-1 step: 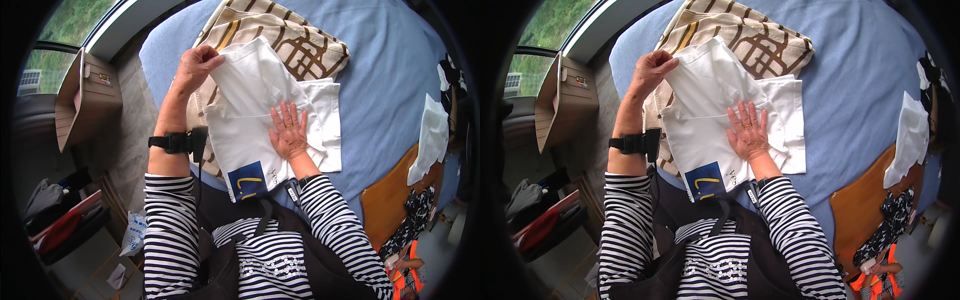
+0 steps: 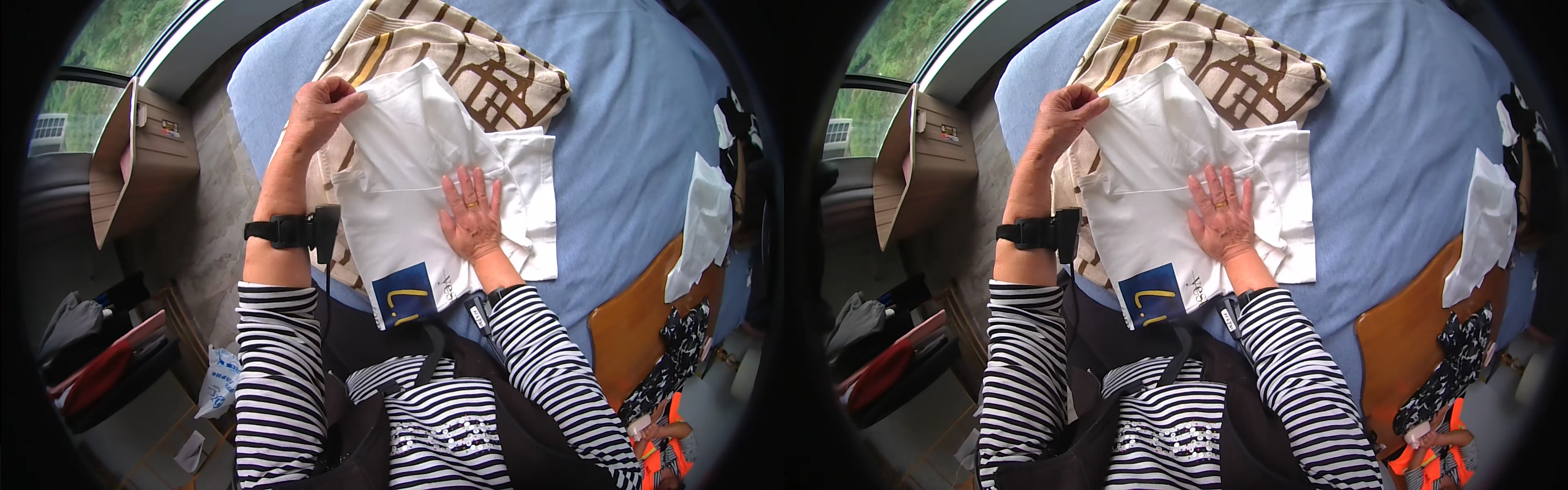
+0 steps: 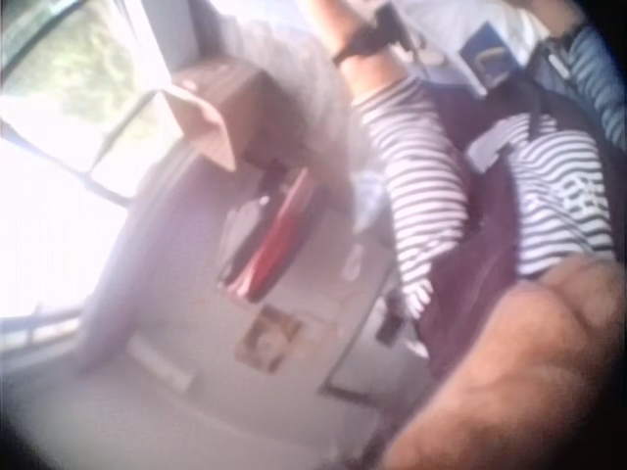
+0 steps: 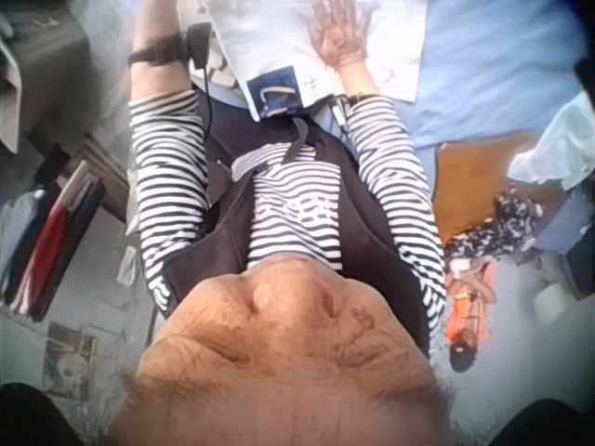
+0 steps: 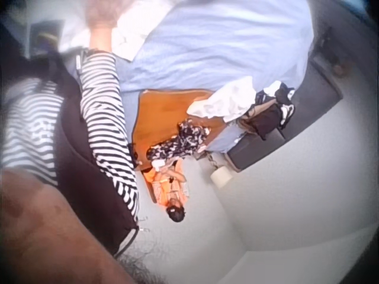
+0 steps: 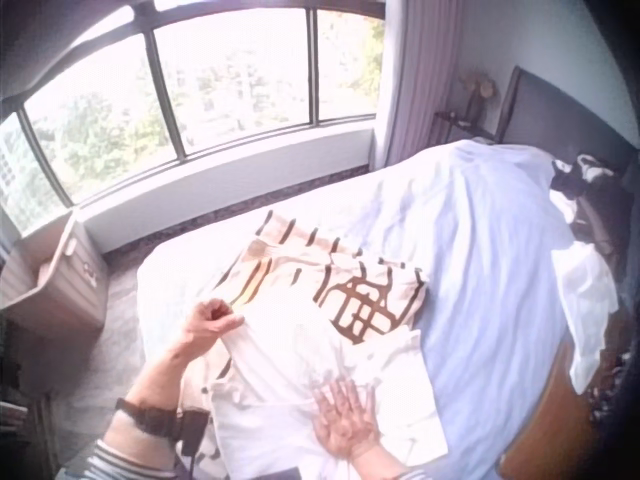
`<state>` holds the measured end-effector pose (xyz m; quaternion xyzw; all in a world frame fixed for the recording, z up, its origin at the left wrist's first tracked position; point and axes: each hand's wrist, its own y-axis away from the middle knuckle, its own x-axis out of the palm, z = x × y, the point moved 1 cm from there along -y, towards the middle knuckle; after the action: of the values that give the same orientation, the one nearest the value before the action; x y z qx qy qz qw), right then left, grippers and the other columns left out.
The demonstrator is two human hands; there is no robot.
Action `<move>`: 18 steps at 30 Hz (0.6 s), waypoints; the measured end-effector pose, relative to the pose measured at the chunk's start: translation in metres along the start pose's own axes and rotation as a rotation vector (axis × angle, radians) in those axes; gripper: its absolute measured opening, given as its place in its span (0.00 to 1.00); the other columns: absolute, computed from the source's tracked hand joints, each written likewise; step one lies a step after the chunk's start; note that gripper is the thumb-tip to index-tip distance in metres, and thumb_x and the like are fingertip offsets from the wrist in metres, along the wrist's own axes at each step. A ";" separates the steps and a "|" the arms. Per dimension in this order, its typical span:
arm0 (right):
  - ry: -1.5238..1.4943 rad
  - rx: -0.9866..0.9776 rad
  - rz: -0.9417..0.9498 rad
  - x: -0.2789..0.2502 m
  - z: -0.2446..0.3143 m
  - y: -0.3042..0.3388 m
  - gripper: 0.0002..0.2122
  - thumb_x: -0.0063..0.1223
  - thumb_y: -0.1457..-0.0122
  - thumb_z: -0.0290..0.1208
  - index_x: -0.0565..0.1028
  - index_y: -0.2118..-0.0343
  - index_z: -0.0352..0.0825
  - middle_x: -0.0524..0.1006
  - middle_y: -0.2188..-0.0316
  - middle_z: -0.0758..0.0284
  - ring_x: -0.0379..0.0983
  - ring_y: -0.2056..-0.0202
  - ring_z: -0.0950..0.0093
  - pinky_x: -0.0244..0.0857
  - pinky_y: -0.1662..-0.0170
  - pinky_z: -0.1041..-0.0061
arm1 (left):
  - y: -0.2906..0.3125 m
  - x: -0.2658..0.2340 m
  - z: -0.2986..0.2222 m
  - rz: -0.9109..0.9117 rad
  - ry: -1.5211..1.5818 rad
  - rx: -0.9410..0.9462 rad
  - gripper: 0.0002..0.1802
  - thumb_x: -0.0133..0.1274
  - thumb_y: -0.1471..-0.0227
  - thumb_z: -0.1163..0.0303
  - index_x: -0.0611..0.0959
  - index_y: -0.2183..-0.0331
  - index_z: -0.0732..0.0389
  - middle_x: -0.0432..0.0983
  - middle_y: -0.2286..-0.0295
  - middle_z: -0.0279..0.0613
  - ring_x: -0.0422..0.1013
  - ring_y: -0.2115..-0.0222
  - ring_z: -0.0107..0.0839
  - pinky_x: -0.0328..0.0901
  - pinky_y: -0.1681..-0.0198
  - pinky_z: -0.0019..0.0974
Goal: The person folds a white t-shirt and a patterned cloth on a bed, then places them into a beige plastic storage bin. The person repeats the folding and placing process for the same items.
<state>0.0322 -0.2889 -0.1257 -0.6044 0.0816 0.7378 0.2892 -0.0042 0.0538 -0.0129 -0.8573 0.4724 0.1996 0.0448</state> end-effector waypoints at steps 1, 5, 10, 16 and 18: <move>-0.002 0.006 0.010 0.000 0.000 0.000 0.38 0.52 0.40 0.47 0.52 0.26 0.55 0.45 0.24 0.69 0.36 0.24 0.63 0.23 0.27 0.46 | 0.001 0.001 0.003 -0.051 -0.009 -0.040 0.12 0.68 0.48 0.66 0.85 0.72 0.64 0.76 0.78 0.27 0.67 0.77 0.18 0.64 0.71 0.26; -0.004 0.002 -0.003 0.000 0.000 -0.001 0.38 0.52 0.40 0.47 0.52 0.26 0.55 0.46 0.24 0.69 0.36 0.24 0.63 0.24 0.27 0.46 | 0.015 0.002 0.017 -0.259 -0.011 -0.160 0.14 0.69 0.47 0.63 0.86 0.69 0.65 0.78 0.76 0.29 0.68 0.75 0.17 0.65 0.70 0.25; 0.003 -0.003 -0.001 0.000 0.000 0.000 0.38 0.51 0.40 0.47 0.53 0.27 0.54 0.46 0.24 0.69 0.36 0.24 0.63 0.23 0.27 0.46 | 0.065 0.006 0.017 -0.235 0.351 0.049 0.20 0.66 0.43 0.63 0.82 0.56 0.68 0.79 0.72 0.31 0.70 0.73 0.16 0.66 0.69 0.21; 0.032 -0.018 0.010 -0.001 0.000 0.000 0.37 0.51 0.39 0.47 0.54 0.27 0.52 0.46 0.24 0.68 0.35 0.24 0.62 0.24 0.27 0.45 | 0.171 0.019 0.019 -0.425 -0.331 0.206 0.28 0.69 0.52 0.68 0.80 0.50 0.61 0.80 0.61 0.42 0.75 0.60 0.36 0.69 0.54 0.37; 0.033 -0.023 0.016 -0.002 0.000 0.000 0.36 0.50 0.38 0.46 0.54 0.27 0.52 0.46 0.24 0.67 0.35 0.24 0.61 0.24 0.27 0.46 | 0.187 0.023 0.027 -0.375 -0.357 0.115 0.26 0.66 0.49 0.65 0.81 0.49 0.60 0.79 0.56 0.48 0.73 0.52 0.47 0.66 0.45 0.44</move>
<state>0.0328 -0.2895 -0.1235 -0.6191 0.0826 0.7309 0.2750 -0.1563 -0.0607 -0.0254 -0.8771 0.3007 0.3085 0.2124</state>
